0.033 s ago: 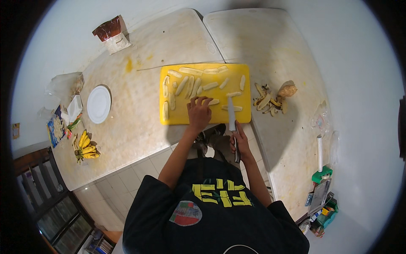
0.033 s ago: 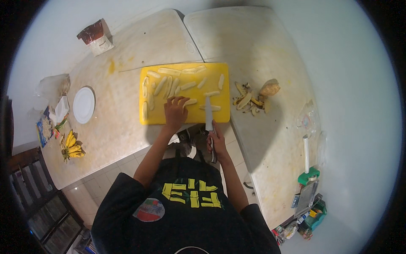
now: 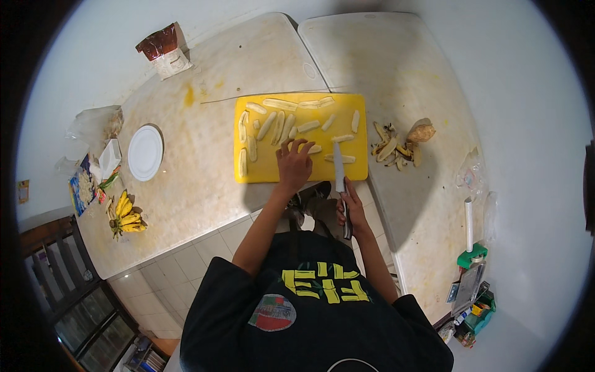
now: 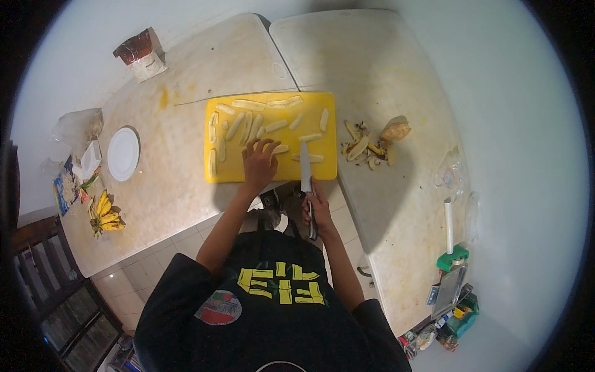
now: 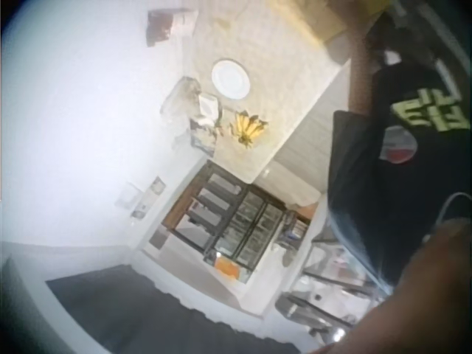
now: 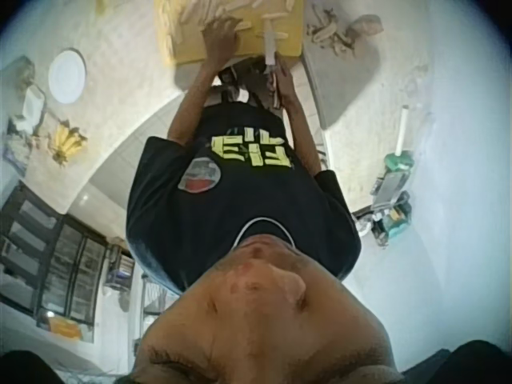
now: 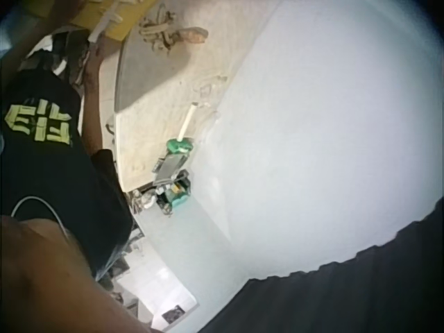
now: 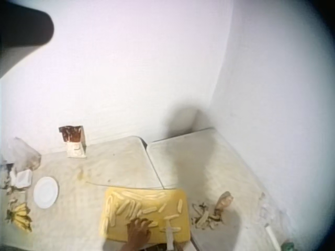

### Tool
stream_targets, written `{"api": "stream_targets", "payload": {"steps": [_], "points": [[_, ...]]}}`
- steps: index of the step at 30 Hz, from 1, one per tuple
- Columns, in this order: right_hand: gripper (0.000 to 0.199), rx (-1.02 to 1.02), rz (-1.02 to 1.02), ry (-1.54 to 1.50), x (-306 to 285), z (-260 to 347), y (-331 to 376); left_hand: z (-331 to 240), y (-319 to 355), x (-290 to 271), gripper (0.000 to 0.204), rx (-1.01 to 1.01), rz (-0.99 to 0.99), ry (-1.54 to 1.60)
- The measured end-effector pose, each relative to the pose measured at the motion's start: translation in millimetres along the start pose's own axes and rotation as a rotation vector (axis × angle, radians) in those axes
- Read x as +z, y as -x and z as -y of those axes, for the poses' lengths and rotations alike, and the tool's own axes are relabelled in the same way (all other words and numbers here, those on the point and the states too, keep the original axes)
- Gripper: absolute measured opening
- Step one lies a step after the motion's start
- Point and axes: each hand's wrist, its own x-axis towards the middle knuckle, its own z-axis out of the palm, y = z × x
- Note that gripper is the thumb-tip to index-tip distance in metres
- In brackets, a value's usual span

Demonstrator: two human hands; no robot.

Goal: The person cuts peeled bananas into slices using a knife, holding the fruit by hand and slicing pieces on a cutting board.

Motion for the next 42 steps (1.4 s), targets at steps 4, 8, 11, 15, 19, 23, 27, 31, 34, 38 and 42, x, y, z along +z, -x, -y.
{"api": "stream_targets", "payload": {"steps": [4,8,11,15,19,23,27,31,34,38,42], "points": [[0.064,0.096,0.024,-0.174,12.3,3.2,11.9,-24.6,-25.0,3.9,0.035,0.13,-0.052,-0.058],[0.061,0.221,0.112,-0.31,21.1,15.2,37.7,-17.8,-35.9,28.6,0.041,0.209,0.092,-0.108],[0.061,0.231,0.201,-0.322,4.6,2.4,65.4,-9.1,-40.4,29.0,0.039,0.131,0.118,-0.117],[0.063,0.154,0.091,0.143,-19.8,-20.1,93.4,10.6,-19.3,-0.9,0.034,0.022,0.034,-0.029],[0.067,-0.051,-0.041,0.386,-33.4,-45.1,84.0,48.2,21.0,-32.2,0.038,-0.169,-0.1,-0.044],[0.071,-0.151,-0.018,0.526,-38.6,-62.1,62.1,88.6,46.3,-61.6,0.044,-0.395,-0.138,-0.175],[0.073,-0.31,0.008,0.789,-15.3,-58.7,49.3,101.9,58.3,-78.8,0.045,-0.343,-0.136,-0.152],[0.065,-0.411,-0.018,0.841,-2.5,-56.1,39.8,93.7,69.9,-74.9,0.047,-0.338,-0.152,-0.137],[0.055,-0.35,-0.075,0.798,2.8,-55.0,49.1,62.3,92.2,-65.1,0.053,-0.111,0.031,-0.272],[0.05,-0.369,-0.229,0.989,8.0,-49.0,64.4,41.7,112.5,-53.9,0.075,-0.023,0.18,-0.19],[0.048,-0.712,-0.272,1.105,-5.9,-65.1,64.6,43.1,123.4,-44.1,0.086,-0.092,0.215,-0.212]]}}
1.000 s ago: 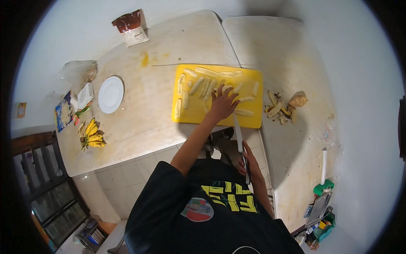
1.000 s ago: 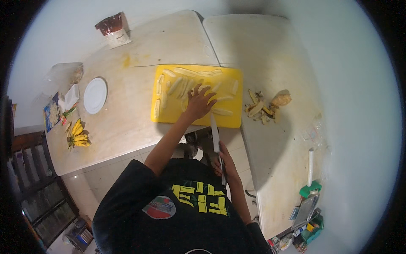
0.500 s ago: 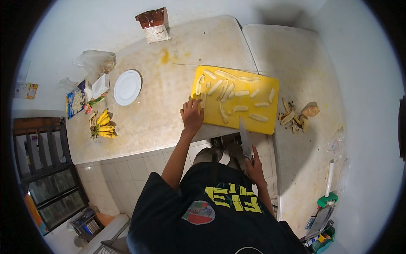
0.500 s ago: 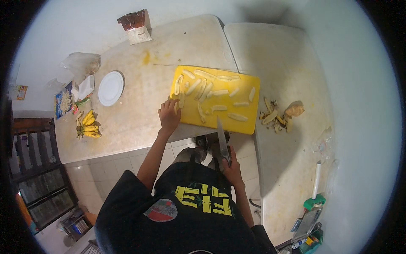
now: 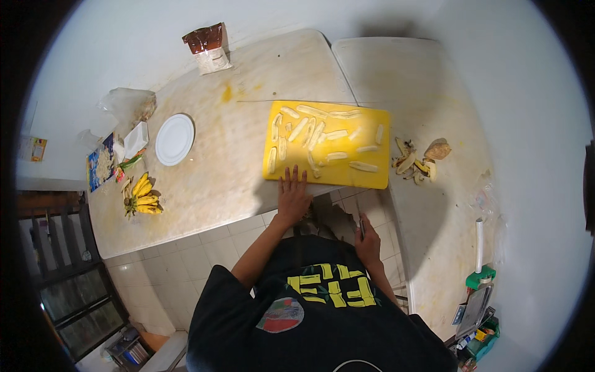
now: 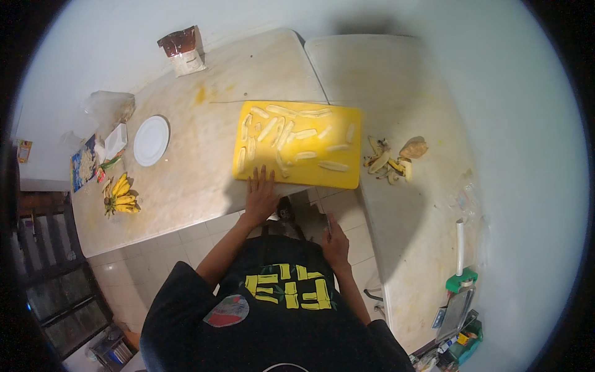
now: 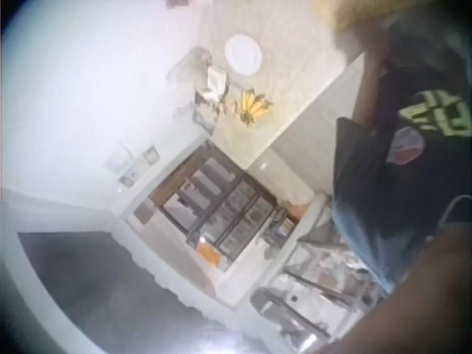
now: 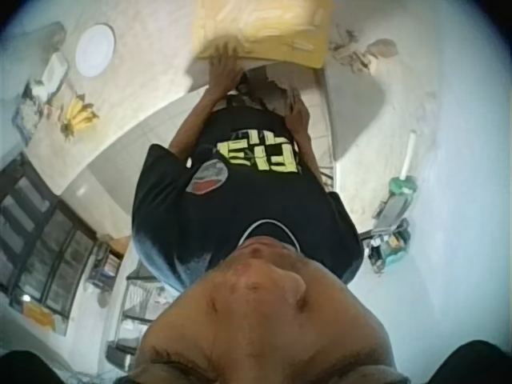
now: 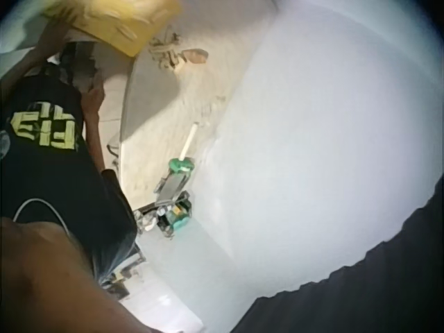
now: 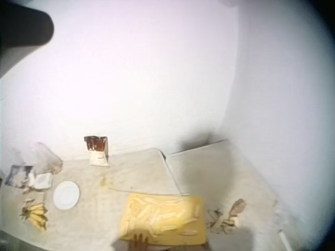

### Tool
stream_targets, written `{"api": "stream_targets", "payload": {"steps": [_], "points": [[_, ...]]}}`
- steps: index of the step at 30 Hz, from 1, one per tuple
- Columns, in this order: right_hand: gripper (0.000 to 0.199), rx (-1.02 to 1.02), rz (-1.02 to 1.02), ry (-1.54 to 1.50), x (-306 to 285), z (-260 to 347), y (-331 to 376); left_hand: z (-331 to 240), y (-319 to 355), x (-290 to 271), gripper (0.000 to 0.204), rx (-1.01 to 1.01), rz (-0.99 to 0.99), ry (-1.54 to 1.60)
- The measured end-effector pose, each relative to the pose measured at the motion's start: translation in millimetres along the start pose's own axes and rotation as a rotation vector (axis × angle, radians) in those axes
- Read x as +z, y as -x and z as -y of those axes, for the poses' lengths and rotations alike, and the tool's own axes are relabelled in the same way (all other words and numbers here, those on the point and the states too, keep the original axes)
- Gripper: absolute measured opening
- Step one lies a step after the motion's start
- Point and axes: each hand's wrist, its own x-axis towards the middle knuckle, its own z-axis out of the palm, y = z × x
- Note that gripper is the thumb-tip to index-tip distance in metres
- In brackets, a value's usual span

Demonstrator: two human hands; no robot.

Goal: The person cuts peeled bananas into slices using a knife, holding the fruit by hand and slicing pieces on a cutting board.

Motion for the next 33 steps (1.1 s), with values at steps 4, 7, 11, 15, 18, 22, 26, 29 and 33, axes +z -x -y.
{"api": "stream_targets", "payload": {"steps": [4,7,11,15,18,22,26,29,33], "points": [[0.046,0.023,0.058,0.159,1.7,-14.4,10.3,0.9,6.9,7.4,0.09,-0.019,-0.002,-0.066],[0.05,0.0,0.06,0.189,-2.6,-18.2,17.7,-1.4,15.3,5.2,0.093,-0.024,-0.011,-0.036],[0.052,-0.015,0.056,0.218,-8.6,-23.7,11.3,-13.4,16.4,0.5,0.093,-0.023,-0.025,-0.038],[0.052,-0.013,0.067,0.267,-16.8,-25.5,15.5,-50.2,18.1,-0.8,0.091,-0.045,-0.011,0.049],[0.052,-0.108,-0.024,0.27,-18.9,-19.1,12.9,-78.3,23.9,2.9,0.093,0.067,-0.062,0.089],[0.053,-0.205,-0.078,0.245,-16.8,-31.1,5.8,-106.0,48.0,11.0,0.093,0.139,-0.067,0.158],[0.051,-0.083,-0.14,0.005,-2.4,-52.1,12.2,-109.4,89.0,18.5,0.092,0.089,0.064,0.134],[0.044,-0.011,-0.172,-0.069,5.9,-64.0,22.5,-108.1,113.6,15.9,0.092,-0.019,0.14,0.116],[0.03,0.025,-0.163,-0.272,11.7,-73.8,29.4,-100.5,134.2,9.6,0.091,-0.116,0.17,0.166]]}}
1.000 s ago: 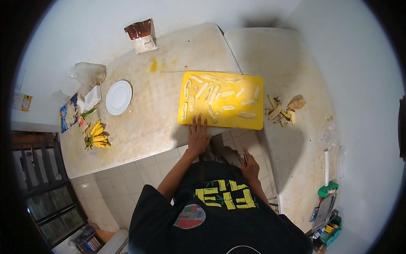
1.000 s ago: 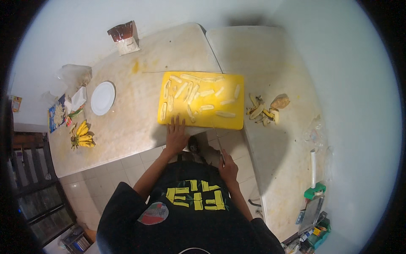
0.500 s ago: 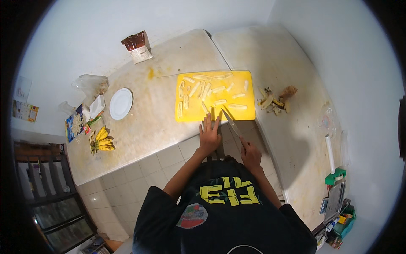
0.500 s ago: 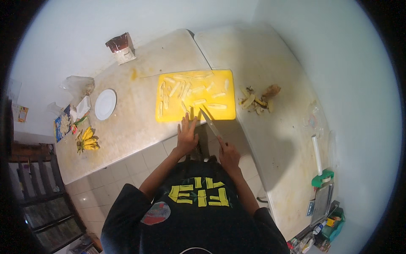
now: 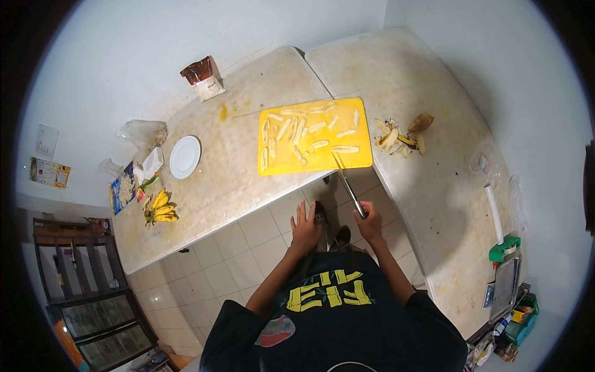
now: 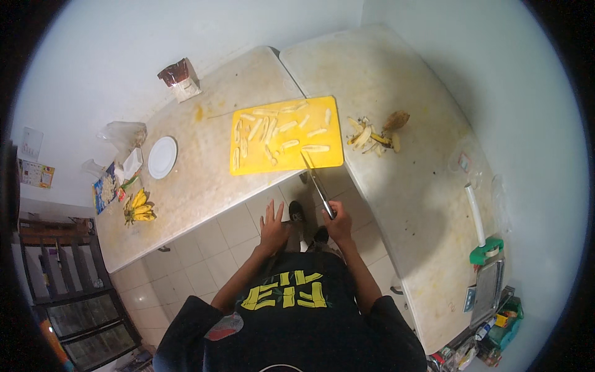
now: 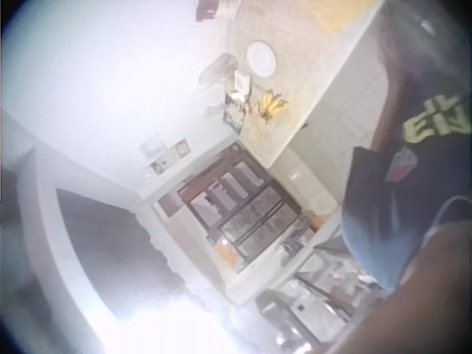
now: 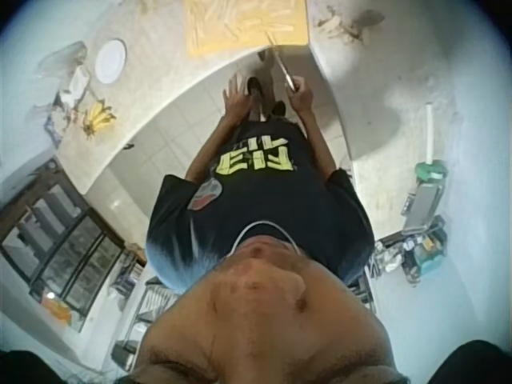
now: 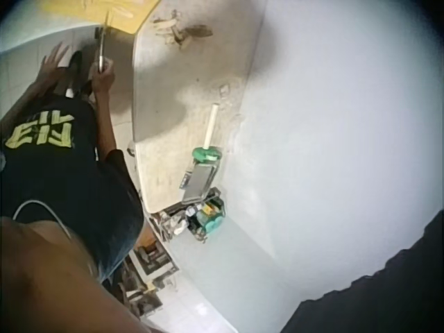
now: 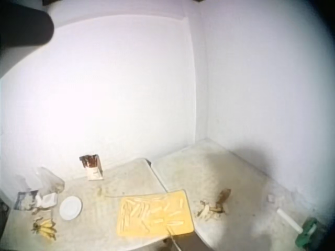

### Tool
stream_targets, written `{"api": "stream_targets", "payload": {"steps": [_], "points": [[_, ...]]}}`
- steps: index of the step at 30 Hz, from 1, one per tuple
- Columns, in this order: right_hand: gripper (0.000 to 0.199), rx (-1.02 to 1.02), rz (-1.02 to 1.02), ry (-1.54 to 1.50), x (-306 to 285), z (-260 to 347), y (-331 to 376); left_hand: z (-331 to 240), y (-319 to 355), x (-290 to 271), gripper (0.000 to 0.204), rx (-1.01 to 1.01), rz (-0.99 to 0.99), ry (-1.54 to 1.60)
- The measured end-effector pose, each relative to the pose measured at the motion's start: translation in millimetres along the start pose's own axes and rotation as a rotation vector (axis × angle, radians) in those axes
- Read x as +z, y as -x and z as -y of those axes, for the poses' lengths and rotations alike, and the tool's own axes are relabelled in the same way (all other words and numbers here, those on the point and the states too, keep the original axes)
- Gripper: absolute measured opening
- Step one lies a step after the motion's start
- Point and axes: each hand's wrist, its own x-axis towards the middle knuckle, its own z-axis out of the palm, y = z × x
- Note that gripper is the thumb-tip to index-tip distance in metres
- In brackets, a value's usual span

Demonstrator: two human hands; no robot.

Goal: The person cuts peeled bananas into slices using a knife, holding the fruit by hand and slicing pieces on a cutting board.

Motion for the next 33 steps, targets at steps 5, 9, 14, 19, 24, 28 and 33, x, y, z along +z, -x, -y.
{"api": "stream_targets", "payload": {"steps": [5,9,14,19,24,28,33], "points": [[0.022,0.07,0.074,-0.306,7.5,-2.1,-36.5,1.2,9.6,-2.6,0.088,-0.023,-0.018,0.036],[0.024,0.099,0.085,-0.147,8.9,31.0,-124.0,5.0,8.0,-4.6,0.086,0.021,-0.025,0.075],[0.034,-0.117,-0.162,0.118,16.8,19.0,-273.5,8.6,-20.6,-10.8,0.088,0.077,-0.048,0.132],[0.033,0.005,0.008,0.368,18.2,27.8,-374.6,19.6,-79.4,-31.8,0.088,0.014,-0.1,0.27],[0.031,0.065,0.132,0.462,36.0,21.4,-384.0,23.0,-136.1,-58.5,0.084,0.052,-0.191,0.262],[0.031,0.225,0.254,0.484,43.1,42.9,-359.1,20.5,-180.7,-75.7,0.082,0.097,-0.202,0.284],[0.03,0.238,0.167,0.489,35.4,45.3,-312.7,3.3,-230.3,-77.2,0.082,0.223,-0.152,0.318]]}}
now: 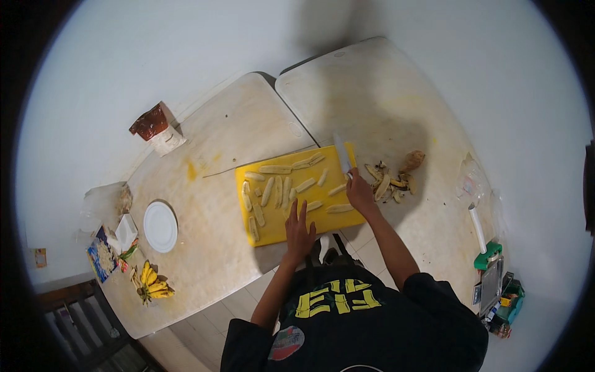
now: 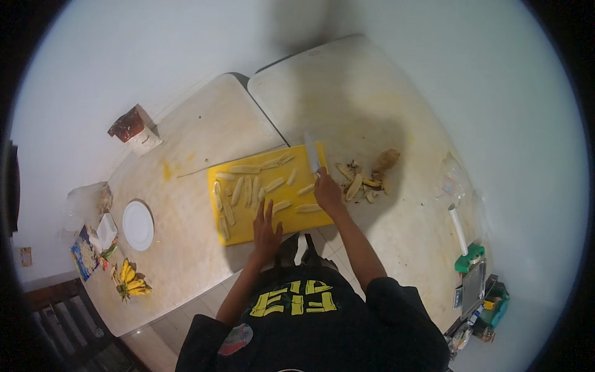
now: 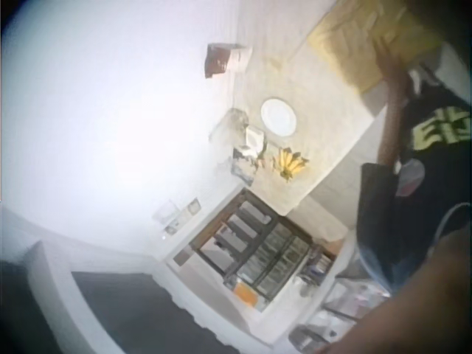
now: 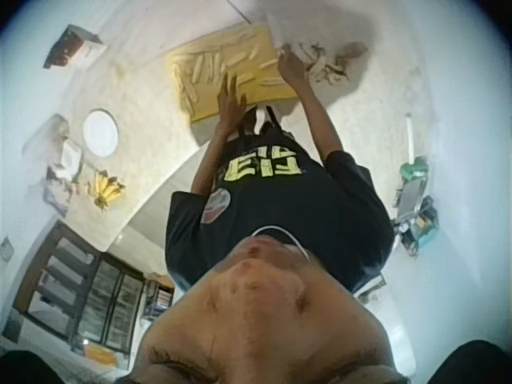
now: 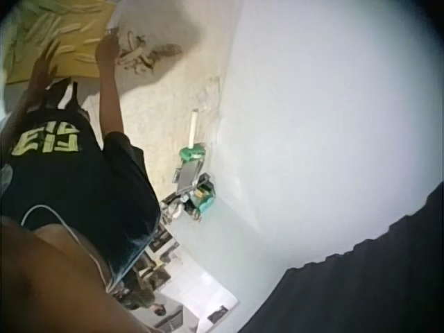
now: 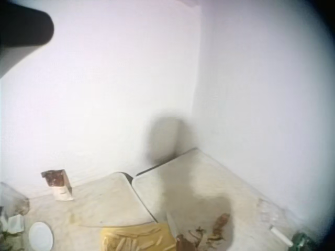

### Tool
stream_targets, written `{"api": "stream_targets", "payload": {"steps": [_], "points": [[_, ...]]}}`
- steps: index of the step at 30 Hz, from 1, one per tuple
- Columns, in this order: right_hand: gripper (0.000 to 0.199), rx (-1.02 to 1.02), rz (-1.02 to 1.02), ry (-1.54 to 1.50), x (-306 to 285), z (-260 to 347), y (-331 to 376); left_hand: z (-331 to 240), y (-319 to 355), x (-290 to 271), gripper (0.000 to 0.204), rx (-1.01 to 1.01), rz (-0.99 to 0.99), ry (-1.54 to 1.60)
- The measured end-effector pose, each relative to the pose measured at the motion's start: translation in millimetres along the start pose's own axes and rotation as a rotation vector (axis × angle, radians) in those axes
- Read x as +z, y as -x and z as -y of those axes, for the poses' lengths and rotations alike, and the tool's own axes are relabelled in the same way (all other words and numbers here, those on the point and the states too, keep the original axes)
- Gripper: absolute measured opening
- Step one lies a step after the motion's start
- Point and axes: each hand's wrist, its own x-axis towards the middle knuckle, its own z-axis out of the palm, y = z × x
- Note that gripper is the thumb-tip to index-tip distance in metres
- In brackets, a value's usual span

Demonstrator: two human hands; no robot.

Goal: The person cuts peeled bananas into slices using a knife, holding the fruit by hand and slicing pieces on a cutting board.

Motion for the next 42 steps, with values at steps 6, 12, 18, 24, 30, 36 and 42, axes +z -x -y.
{"api": "stream_targets", "payload": {"steps": [6,12,18,24,30,36,42], "points": [[0.027,-0.021,-0.046,-0.042,2.6,-6.3,64.1,-1.5,-29.4,8.9,0.083,0.076,0.02,0.02],[0.026,0.11,0.123,-0.455,-29.6,-26.2,135.4,-11.0,-21.7,9.4,0.083,0.075,-0.009,0.007],[0.019,0.512,0.588,-2.036,-54.4,-35.4,152.4,-7.1,4.4,-0.5,0.084,0.003,-0.044,-0.055],[0.024,0.328,0.934,-2.621,-25.0,-48.5,151.5,-19.1,30.1,-2.0,0.083,-0.006,-0.056,-0.109],[0.023,0.363,0.713,-2.103,-38.3,-35.8,169.3,-30.7,62.3,1.1,0.083,-0.015,-0.014,-0.152],[0.042,0.092,0.171,-1.041,5.6,-65.5,157.5,-30.1,86.0,17.7,0.079,-0.044,0.096,-0.092],[0.06,0.04,-0.2,-0.468,0.1,-68.4,134.3,-9.4,93.9,28.2,0.073,-0.044,0.143,0.12]]}}
